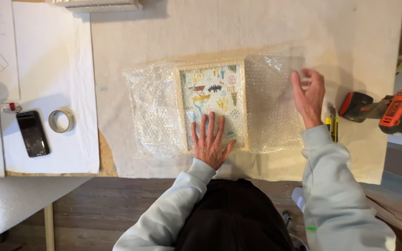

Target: The person wraps a framed artwork in bubble wrap, securing it with tape using a utility knife to cut the tape and trim excess material.

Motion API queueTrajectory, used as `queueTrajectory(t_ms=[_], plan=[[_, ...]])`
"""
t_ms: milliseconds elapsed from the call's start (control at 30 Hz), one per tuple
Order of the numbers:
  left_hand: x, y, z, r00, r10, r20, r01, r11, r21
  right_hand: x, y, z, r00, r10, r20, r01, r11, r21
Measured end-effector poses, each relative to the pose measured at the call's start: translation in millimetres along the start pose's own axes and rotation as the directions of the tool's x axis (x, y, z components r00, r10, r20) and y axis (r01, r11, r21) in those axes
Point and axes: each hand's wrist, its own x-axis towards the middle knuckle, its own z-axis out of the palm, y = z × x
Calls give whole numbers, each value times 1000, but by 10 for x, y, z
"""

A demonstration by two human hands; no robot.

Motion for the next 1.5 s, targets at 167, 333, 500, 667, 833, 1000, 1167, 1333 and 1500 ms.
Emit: queueTrajectory(t_ms=[167, 333, 500, 667, 833, 1000, 1167, 1333, 1500], plan=[[32, -7, -1, 1000, 2, 24, -2, 1000, 9, 371, -468, 152, 999, 39, 32, -38, 999, -34], [27, 8, 41, 1000, -16, 17, 16, 1000, 17, 147, -237, 211, 917, 318, 241, -337, 940, 43], [13, 30, -16, 999, -27, 28, 27, 1000, 17, -242, -105, 200, 845, 159, 510, -274, 949, 159], [17, 91, -7, 997, -27, 71, 25, 999, 21, -416, -113, 195, 843, 80, 532, -253, 932, 260], [44, 85, 1, 998, -43, 55, 40, 998, 53, -414, -186, 187, 833, 0, 553, -157, 959, 236], [43, 115, 26, 997, -54, 49, 51, 997, 53, -575, -489, 84, 982, -73, 176, 101, 983, -155], [28, 90, 31, 998, -60, 10, 60, 998, 29, -730, -774, 36, 889, -340, 306, 358, 934, -2], [180, 18, 11, 999, -32, -20, 34, 994, 108, -693, -895, 134, 733, -220, 644, 278, 960, 12], [198, 27, 87, 1000, -6, 2, 5, 995, 103, -690, -707, 167, 748, -371, 551, 348, 925, 150]])
